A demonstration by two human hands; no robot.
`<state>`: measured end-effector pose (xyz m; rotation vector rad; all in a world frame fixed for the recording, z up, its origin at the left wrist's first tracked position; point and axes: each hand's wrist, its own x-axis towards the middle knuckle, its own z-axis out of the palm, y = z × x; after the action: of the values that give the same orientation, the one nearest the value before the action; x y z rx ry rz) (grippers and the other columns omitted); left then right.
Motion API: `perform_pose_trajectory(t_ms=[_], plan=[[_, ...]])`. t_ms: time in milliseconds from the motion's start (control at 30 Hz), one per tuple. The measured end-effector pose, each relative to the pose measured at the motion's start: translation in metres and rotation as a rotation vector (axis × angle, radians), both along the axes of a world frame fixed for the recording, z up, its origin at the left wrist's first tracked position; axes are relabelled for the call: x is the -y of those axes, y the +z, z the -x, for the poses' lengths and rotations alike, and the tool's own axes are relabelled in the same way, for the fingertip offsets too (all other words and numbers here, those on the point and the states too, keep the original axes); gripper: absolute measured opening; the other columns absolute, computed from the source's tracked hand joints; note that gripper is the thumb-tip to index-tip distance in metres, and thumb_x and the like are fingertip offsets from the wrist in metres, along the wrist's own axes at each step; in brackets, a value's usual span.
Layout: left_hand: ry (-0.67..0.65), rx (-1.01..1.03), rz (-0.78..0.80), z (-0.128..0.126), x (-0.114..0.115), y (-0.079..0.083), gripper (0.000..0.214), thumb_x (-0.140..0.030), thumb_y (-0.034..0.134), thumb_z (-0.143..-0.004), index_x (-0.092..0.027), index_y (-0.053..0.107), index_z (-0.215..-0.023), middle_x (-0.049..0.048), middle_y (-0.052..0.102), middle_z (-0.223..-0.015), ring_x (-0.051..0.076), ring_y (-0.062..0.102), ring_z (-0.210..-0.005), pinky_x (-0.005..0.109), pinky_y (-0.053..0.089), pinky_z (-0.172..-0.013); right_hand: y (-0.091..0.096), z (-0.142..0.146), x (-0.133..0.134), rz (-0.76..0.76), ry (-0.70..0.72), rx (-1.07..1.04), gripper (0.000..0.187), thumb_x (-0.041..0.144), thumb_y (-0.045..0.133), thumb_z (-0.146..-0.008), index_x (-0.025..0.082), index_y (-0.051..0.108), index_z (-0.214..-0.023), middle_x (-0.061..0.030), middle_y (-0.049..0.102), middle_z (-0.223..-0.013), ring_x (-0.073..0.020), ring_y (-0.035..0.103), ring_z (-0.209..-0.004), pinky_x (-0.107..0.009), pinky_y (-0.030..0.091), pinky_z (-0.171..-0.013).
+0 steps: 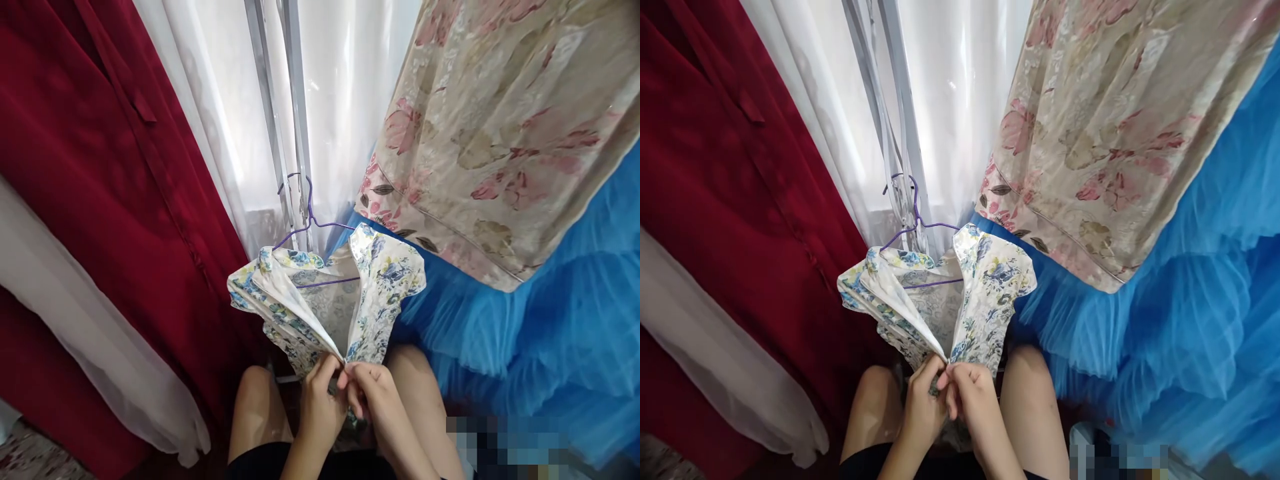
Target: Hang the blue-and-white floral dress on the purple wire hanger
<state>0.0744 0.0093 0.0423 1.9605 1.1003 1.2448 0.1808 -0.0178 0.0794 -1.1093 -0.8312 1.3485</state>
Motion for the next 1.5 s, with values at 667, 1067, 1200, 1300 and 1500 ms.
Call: perform_pose_trajectory(t_ms=[667, 1067, 1200, 1300, 1500], plan=[[-0.033, -0.009, -0.075, 0.034, -0.04, 0.082, 0.017, -0.026, 0.059, -0.095, -0.023, 0.072, -0.106, 0.0036, 0.07, -0.082, 0.02, 0.066, -0.074, 0.028, 0.049, -0.069, 0.146, -0.007, -0.089, -0.511, -0.085, 0.166, 0.029, 0.03, 0.053, -0.086, 0.014, 0.07, -0.069, 0.0049, 0.051, -0.04, -0.0077, 0.038, -0.038, -0.021, 0.03, -0.044], [0.087, -0.048, -0.668, 0.021, -0.083, 0.209, 0.018, -0.027, 0.058, -0.1, -0.017, 0.07, -0.091, 0.0037, 0.069, -0.089, 0.017, 0.064, -0.087, 0.029, 0.048, -0.083, 0.12, -0.011, -0.098, -0.576, -0.094, 0.267, 0.032, 0.033, 0.052, -0.088, 0.018, 0.062, -0.061, 0.0061, 0.045, -0.038, -0.0088, 0.037, -0.037, -0.024, 0.027, -0.044], [0.306, 0.347, -0.56, 0.052, -0.097, 0.204, 0.019, -0.033, 0.062, -0.097, -0.016, 0.069, -0.096, 0.0035, 0.068, -0.091, 0.016, 0.063, -0.089, 0.027, 0.048, -0.084, 0.092, -0.008, -0.096, -0.469, 0.028, 0.206, 0.031, 0.034, 0.052, -0.085, 0.018, 0.062, -0.06, 0.0062, 0.044, -0.036, -0.0085, 0.034, -0.035, -0.024, 0.026, -0.044], [0.406, 0.764, -0.316, 0.099, -0.117, 0.184, 0.018, -0.033, 0.068, -0.09, -0.015, 0.065, -0.091, 0.0005, 0.064, -0.084, 0.013, 0.06, -0.079, 0.024, 0.048, -0.077, 0.083, -0.001, -0.084, -0.435, 0.123, 0.199, 0.03, 0.032, 0.052, -0.083, 0.019, 0.061, -0.058, 0.0059, 0.044, -0.036, -0.0087, 0.034, -0.035, -0.023, 0.025, -0.044], [0.298, 1.359, 0.307, 0.144, -0.121, 0.094, 0.022, -0.021, 0.062, -0.091, -0.018, 0.047, -0.075, -0.0028, 0.054, -0.069, 0.012, 0.059, -0.066, 0.028, 0.053, -0.076, 0.069, 0.017, -0.069, -0.346, 0.218, 0.098, 0.03, 0.034, 0.053, -0.081, 0.018, 0.061, -0.057, 0.0045, 0.046, -0.036, -0.0082, 0.032, -0.035, -0.024, 0.022, -0.044]])
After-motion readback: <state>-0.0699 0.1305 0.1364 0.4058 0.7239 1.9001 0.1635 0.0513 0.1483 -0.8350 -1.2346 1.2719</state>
